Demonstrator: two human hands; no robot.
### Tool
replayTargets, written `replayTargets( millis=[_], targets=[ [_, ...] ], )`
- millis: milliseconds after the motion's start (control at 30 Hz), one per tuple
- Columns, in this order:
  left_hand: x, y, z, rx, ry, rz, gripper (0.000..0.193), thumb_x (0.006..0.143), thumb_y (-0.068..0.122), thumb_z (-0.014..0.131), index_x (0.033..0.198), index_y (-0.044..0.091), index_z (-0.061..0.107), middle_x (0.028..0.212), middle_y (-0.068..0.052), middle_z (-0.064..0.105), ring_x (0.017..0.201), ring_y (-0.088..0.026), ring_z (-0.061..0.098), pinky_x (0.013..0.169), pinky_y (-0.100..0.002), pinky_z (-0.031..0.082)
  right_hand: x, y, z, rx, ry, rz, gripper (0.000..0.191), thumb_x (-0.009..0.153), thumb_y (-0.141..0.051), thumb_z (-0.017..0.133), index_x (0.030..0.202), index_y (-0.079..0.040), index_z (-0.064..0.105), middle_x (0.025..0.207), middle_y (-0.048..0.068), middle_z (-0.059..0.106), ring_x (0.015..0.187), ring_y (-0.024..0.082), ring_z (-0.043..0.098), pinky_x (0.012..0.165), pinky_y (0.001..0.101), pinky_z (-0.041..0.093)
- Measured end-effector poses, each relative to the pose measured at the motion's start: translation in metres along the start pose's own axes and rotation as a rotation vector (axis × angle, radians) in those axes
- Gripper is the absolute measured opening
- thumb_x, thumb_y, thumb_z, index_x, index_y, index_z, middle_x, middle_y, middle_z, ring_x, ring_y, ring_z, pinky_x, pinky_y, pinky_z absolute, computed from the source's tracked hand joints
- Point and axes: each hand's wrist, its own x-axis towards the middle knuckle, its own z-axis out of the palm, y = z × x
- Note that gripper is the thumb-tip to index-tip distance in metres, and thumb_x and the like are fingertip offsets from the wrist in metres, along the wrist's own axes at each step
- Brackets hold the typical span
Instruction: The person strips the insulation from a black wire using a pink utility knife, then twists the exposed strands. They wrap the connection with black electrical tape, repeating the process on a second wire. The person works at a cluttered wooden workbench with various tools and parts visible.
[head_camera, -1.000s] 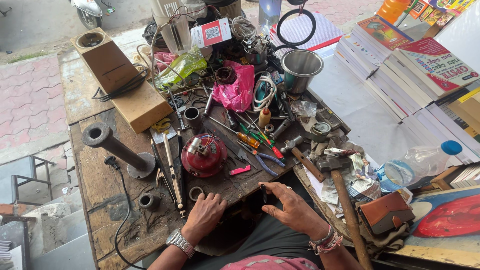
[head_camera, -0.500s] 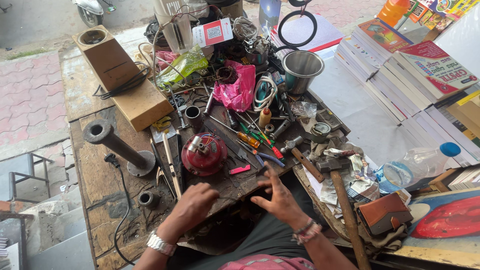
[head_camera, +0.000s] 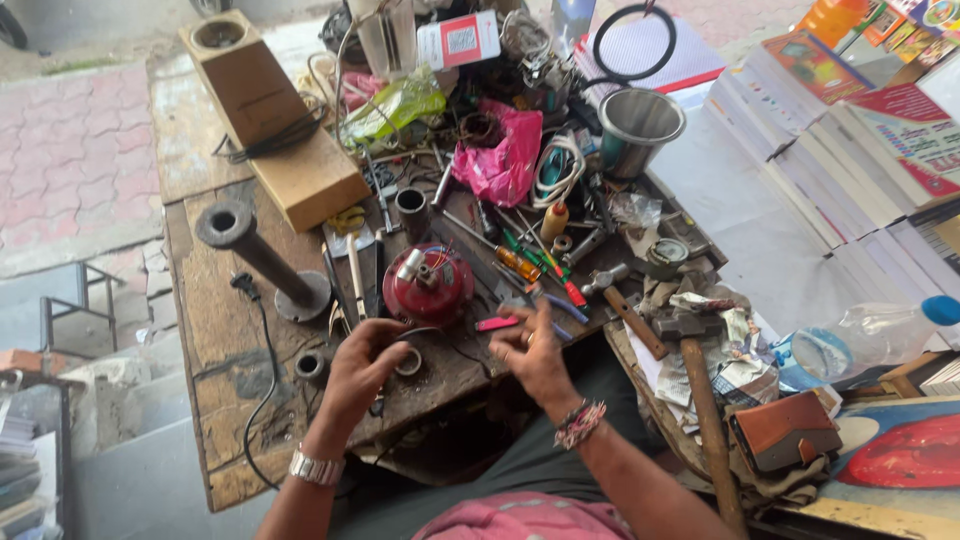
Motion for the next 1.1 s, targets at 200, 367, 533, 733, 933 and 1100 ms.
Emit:
replayTargets(
  millis=[200, 367, 533, 733, 933, 1100],
  targets=[
    [0.011, 0.029, 0.013, 0.274, -0.142, -0.020, 0.016, 0.094, 0.013, 0.070, 0.107, 0.004, 0.073, 0.081, 0.001, 0.072, 0.068, -0.006, 0.062, 0.059, -0.022, 0.051, 0.010, -0.011, 0.004, -0.026, -0.193, 0.041, 0.113, 0.083, -0.001, 0.078, 0.161, -0.016, -0.003, 0.144, 0.013, 0.051, 0.121, 0.022, 0.062, 0.092, 0.0339, 0.058],
    [0.022, 0.023, 0.004, -0.366, -0.053, 0.098, 0.016, 0.096, 0.008, 0.071, 0.110, 0.001, 0.067, 0.081, 0.002, 0.064, 0.067, -0.003, 0.053, 0.057, -0.019, 0.043, 0.014, -0.012, 0.011, 0.112, -0.263, 0.193, 0.117, 0.083, -0.005, 0.076, 0.164, -0.019, -0.008, 0.138, 0.017, 0.058, 0.119, 0.028, 0.064, 0.093, 0.0373, 0.058],
    [0.022, 0.002, -0.008, -0.395, -0.003, 0.132, 0.019, 0.090, 0.003, 0.073, 0.109, 0.002, 0.071, 0.083, 0.002, 0.066, 0.066, -0.001, 0.052, 0.057, -0.017, 0.040, 0.015, -0.005, 0.018, -0.043, -0.351, 0.214, 0.116, 0.085, -0.001, 0.077, 0.160, -0.017, -0.011, 0.143, 0.014, 0.054, 0.123, 0.016, 0.061, 0.094, 0.0365, 0.061],
    [0.027, 0.012, -0.019, -0.190, 0.413, 0.168, 0.010, 0.095, 0.004, 0.070, 0.104, 0.001, 0.070, 0.092, -0.007, 0.070, 0.074, -0.012, 0.061, 0.066, -0.024, 0.051, 0.017, 0.001, 0.018, 0.344, -0.204, 0.148, 0.104, 0.091, 0.006, 0.067, 0.168, -0.014, 0.000, 0.128, 0.025, 0.062, 0.091, 0.018, 0.066, 0.093, 0.0372, 0.064],
    [0.004, 0.055, 0.042, 0.884, 0.382, 0.872, 0.041, 0.083, 0.002, 0.066, 0.124, 0.004, 0.066, 0.132, -0.026, 0.064, 0.135, -0.038, 0.052, 0.116, -0.047, 0.038, 0.026, -0.028, -0.005, 0.060, -0.263, -0.115, 0.102, 0.095, 0.009, 0.064, 0.164, -0.023, -0.004, 0.137, 0.020, 0.059, 0.104, 0.020, 0.074, 0.090, 0.0339, 0.062],
    [0.014, 0.076, 0.072, 1.138, 0.078, 0.803, 0.046, 0.092, 0.014, 0.068, 0.134, -0.004, 0.065, 0.112, -0.018, 0.071, 0.112, -0.028, 0.066, 0.115, -0.056, 0.037, 0.035, -0.055, -0.021, -0.168, -0.383, -0.437, 0.102, 0.097, 0.009, 0.067, 0.165, -0.023, -0.002, 0.147, 0.021, 0.054, 0.116, 0.022, 0.070, 0.098, 0.0359, 0.063]
  ],
)
